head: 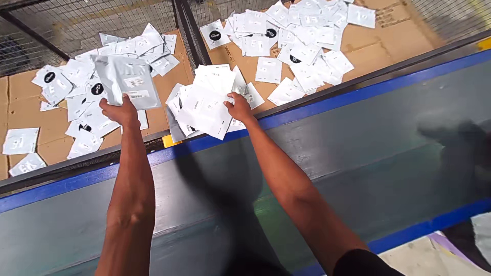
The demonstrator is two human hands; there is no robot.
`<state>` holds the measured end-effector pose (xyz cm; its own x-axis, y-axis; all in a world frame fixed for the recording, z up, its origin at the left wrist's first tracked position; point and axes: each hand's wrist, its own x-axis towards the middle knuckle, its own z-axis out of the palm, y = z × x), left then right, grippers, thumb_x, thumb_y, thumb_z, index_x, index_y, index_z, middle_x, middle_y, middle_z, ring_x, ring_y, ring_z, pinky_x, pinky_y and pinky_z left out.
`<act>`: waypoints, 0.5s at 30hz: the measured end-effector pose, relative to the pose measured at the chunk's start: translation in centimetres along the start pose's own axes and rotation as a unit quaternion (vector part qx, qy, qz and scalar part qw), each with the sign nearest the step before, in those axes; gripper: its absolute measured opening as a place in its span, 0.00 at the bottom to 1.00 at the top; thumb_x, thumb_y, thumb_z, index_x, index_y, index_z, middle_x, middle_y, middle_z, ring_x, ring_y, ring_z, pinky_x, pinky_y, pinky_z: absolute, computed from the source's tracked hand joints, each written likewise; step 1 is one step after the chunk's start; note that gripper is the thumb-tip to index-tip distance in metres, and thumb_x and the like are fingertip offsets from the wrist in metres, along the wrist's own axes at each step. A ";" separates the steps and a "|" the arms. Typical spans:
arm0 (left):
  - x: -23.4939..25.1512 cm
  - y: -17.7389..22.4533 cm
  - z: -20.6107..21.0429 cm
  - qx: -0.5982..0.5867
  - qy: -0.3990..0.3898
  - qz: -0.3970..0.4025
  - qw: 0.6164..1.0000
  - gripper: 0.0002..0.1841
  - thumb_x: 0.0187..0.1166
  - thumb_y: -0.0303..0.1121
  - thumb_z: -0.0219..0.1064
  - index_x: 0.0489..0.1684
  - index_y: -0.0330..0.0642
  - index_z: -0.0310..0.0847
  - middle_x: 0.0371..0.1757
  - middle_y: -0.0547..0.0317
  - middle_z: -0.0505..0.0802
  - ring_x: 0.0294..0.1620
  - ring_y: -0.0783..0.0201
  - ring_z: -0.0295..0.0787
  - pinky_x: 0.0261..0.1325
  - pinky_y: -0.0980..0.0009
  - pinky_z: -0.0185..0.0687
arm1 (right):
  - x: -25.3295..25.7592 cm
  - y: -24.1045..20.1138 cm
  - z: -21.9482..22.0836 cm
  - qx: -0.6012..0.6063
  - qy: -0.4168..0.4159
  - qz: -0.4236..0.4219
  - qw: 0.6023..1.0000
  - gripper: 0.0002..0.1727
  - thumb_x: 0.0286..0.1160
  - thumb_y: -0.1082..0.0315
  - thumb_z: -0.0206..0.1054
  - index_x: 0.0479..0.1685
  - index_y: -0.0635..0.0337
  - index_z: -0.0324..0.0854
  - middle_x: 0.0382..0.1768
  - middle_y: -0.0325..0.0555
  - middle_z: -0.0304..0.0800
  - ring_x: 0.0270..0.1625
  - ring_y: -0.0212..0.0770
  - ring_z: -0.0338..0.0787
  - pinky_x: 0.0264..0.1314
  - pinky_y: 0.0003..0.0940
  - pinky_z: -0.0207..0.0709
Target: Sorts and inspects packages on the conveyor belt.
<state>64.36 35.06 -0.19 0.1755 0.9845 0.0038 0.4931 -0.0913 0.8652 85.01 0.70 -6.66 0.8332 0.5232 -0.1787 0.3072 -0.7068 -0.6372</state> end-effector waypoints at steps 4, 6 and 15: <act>-5.3 -1.6 2.9 0.109 -0.228 0.126 0.959 0.38 0.80 0.51 0.68 0.82 0.31 0.67 0.81 0.32 0.75 0.84 0.43 0.70 0.86 0.48 0.66 | -1.6 -1.6 -1.3 -0.048 0.014 0.004 0.999 0.23 0.82 0.48 0.66 0.67 0.52 0.84 0.66 0.56 0.86 0.68 0.62 0.84 0.61 0.68 0.77; -8.2 -2.3 5.3 0.138 -0.323 0.163 0.922 0.38 0.80 0.55 0.67 0.80 0.31 0.71 0.79 0.32 0.77 0.83 0.39 0.70 0.85 0.42 0.65 | -1.9 -1.9 -1.3 -0.076 0.023 -0.004 0.997 0.23 0.80 0.46 0.67 0.62 0.52 0.86 0.67 0.55 0.84 0.70 0.62 0.82 0.63 0.68 0.75; -8.9 -4.0 8.7 0.132 -0.338 0.155 0.919 0.30 0.86 0.51 0.56 0.75 0.37 0.78 0.85 0.32 0.70 0.90 0.38 0.58 0.88 0.42 0.56 | -0.3 -2.6 -6.5 0.094 0.074 0.009 0.993 0.23 0.87 0.53 0.60 0.65 0.65 0.75 0.53 0.61 0.89 0.57 0.57 0.90 0.60 0.60 0.82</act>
<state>68.28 25.38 -8.06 0.7877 0.5949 -0.1601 0.5038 -0.4726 0.7230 86.90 -0.73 -0.10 0.9006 0.4256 -0.0887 0.2111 -0.6065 -0.7665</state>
